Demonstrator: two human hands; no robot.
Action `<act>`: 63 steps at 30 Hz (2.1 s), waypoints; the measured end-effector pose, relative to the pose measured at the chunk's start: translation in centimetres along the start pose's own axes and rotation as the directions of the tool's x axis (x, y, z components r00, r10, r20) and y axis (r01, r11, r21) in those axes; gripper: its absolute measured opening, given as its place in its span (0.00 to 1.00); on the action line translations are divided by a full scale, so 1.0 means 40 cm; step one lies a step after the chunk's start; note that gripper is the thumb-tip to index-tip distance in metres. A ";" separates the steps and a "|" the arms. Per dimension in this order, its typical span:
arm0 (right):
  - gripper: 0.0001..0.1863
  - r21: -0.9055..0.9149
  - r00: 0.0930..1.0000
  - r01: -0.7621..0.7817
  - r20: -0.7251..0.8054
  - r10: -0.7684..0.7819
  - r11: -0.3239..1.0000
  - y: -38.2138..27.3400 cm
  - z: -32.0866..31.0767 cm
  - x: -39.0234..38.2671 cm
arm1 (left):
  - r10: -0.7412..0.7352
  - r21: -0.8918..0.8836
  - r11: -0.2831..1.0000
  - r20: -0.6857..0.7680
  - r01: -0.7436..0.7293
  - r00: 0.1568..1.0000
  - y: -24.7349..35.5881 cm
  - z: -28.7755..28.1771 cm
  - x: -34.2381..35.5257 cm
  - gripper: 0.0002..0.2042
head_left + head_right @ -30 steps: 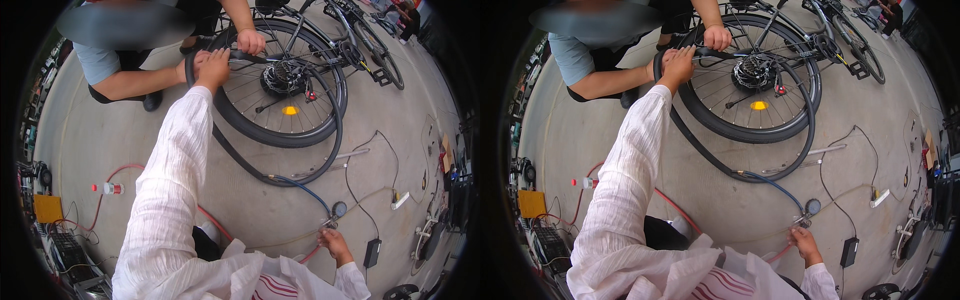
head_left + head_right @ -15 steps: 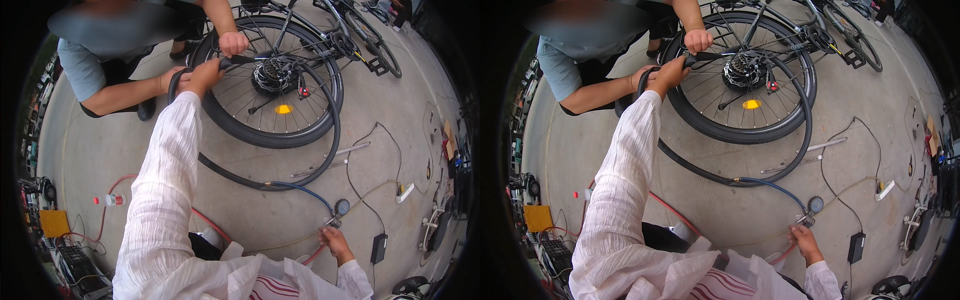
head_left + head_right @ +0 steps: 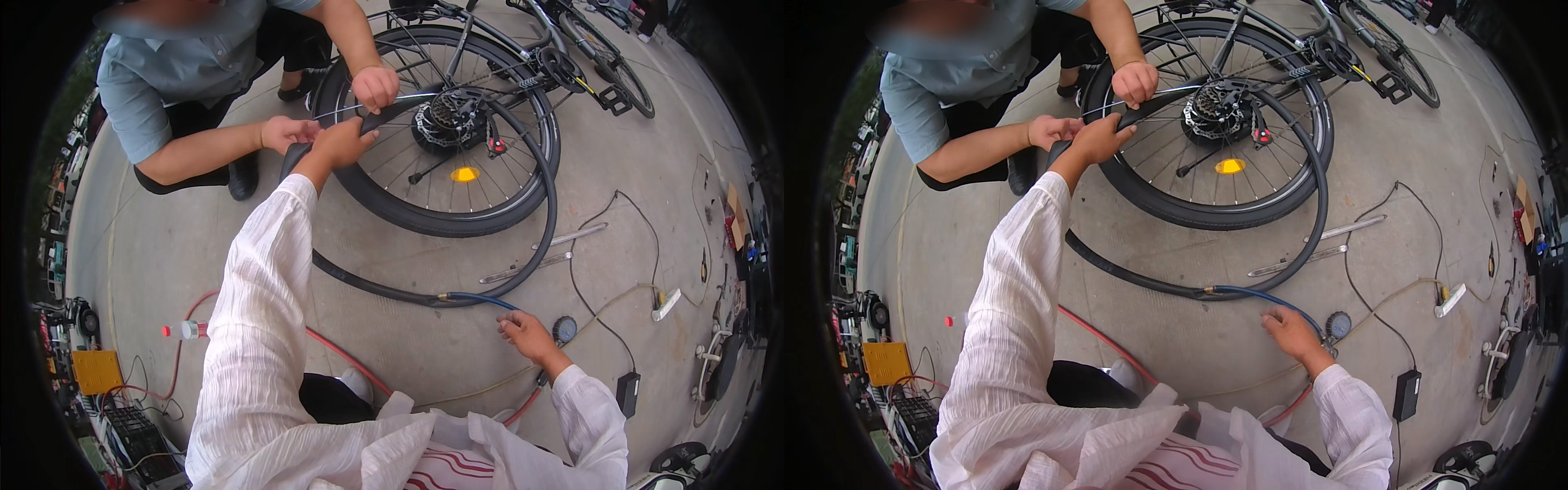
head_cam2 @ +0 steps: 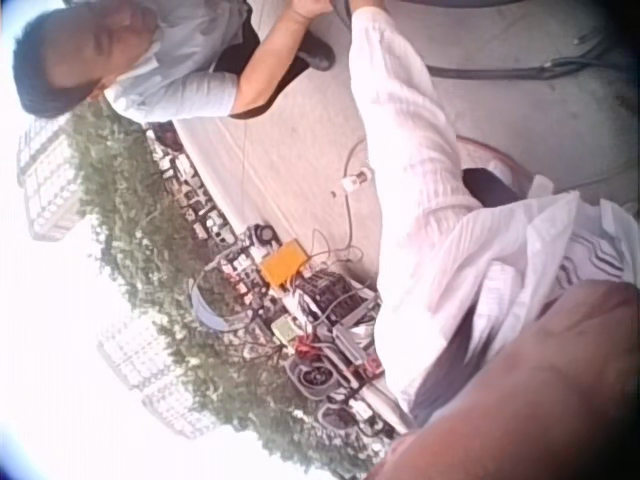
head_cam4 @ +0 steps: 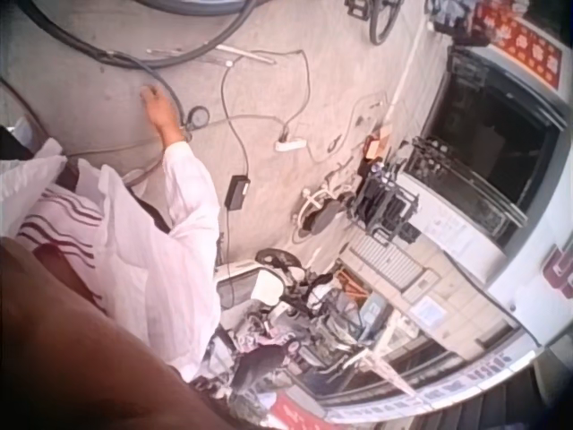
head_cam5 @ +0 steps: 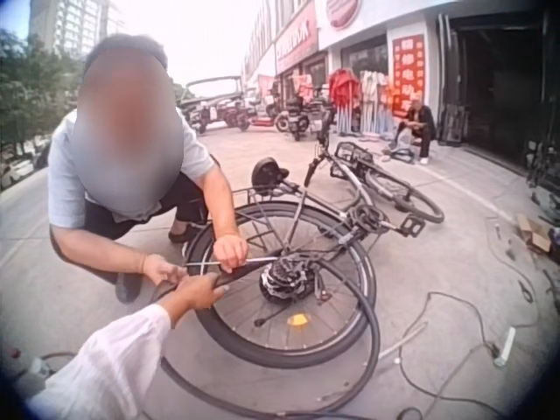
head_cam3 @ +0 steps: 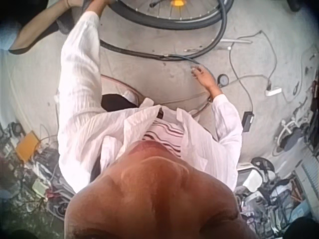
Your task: The person removes a bicycle tire from the rim, inflates the inner tube with a pump, and inspects it for leaks. They then place the tube back into the tire and reseat the tire onto the rim.
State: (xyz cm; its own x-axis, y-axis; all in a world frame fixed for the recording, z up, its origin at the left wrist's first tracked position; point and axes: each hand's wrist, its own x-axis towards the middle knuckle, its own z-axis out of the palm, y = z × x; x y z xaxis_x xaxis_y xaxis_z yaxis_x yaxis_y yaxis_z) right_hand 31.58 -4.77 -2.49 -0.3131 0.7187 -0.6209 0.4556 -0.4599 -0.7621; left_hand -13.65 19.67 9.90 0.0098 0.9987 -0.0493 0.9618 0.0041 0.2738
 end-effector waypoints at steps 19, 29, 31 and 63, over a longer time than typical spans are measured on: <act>0.26 -0.250 0.610 0.198 -0.725 -0.319 0.948 -0.398 0.137 0.436 | -0.271 -0.486 0.861 -0.184 0.153 0.945 -0.004 0.193 -0.104 0.17; 0.37 0.293 0.633 0.081 -0.754 0.178 0.953 0.061 -0.002 0.404 | -0.238 -0.108 0.971 -0.420 0.212 0.876 -0.088 0.192 -0.010 0.12; 0.34 0.242 0.672 0.175 -0.738 0.064 0.955 0.009 -0.029 0.403 | -0.154 -0.007 0.985 -0.494 0.173 0.856 -0.120 0.186 0.013 0.11; 0.13 0.697 0.960 0.231 -0.279 -0.041 0.679 -0.395 0.555 0.230 | -0.199 -0.857 -0.167 0.513 0.487 0.835 0.028 0.290 -0.602 0.11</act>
State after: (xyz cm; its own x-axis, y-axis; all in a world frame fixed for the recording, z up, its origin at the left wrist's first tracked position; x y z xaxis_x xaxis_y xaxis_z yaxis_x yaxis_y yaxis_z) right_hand 2.98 -2.48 -0.22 -0.0868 0.8536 -0.5137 -0.3436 -0.5096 -0.7888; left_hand -9.64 -4.95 0.25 -0.0423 0.8073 -0.5887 -0.3902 0.5291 0.7536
